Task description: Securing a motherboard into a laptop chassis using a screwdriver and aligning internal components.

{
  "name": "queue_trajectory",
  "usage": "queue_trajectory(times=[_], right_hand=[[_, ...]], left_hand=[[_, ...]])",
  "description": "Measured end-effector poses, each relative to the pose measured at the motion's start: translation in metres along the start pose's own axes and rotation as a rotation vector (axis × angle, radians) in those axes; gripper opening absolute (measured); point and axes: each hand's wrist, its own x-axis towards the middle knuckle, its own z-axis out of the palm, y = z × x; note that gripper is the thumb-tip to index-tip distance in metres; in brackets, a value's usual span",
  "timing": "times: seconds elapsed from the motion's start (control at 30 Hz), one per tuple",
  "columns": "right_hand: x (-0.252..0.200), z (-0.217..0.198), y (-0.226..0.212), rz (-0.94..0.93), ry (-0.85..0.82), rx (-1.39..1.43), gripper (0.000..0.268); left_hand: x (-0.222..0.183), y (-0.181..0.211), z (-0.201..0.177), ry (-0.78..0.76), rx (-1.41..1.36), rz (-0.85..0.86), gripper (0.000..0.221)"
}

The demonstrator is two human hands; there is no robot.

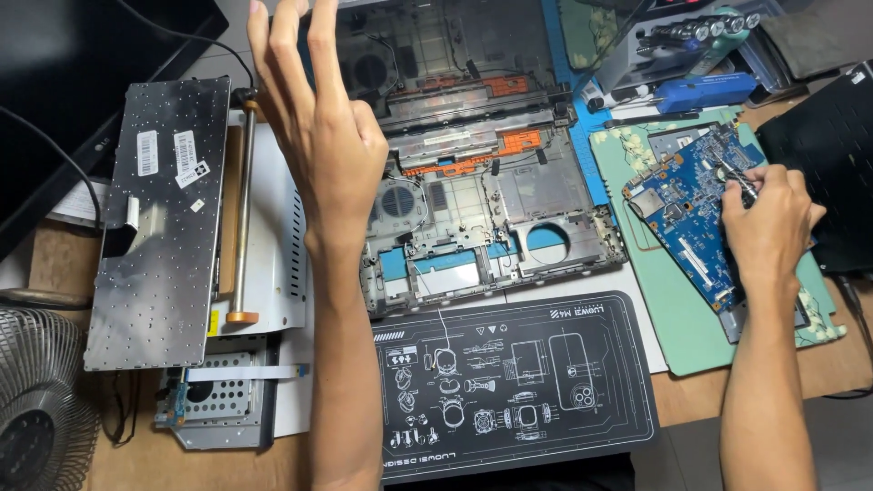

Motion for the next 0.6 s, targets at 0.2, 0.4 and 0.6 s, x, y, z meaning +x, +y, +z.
queue_trajectory(times=[0.2, 0.4, 0.6], right_hand=[[-0.008, -0.012, -0.005, 0.039, 0.065, 0.178, 0.023], [-0.032, -0.049, -0.012, 0.244, 0.007, 0.248, 0.049], [-0.066, -0.051, 0.013, 0.413, -0.188, 0.075, 0.055]], left_hand=[[0.002, 0.002, -0.002, 0.006, -0.018, 0.012, 0.082], [0.001, 0.002, -0.001, -0.005, 0.022, 0.019, 0.081], [0.002, 0.005, -0.005, -0.006, -0.045, 0.033, 0.079]])
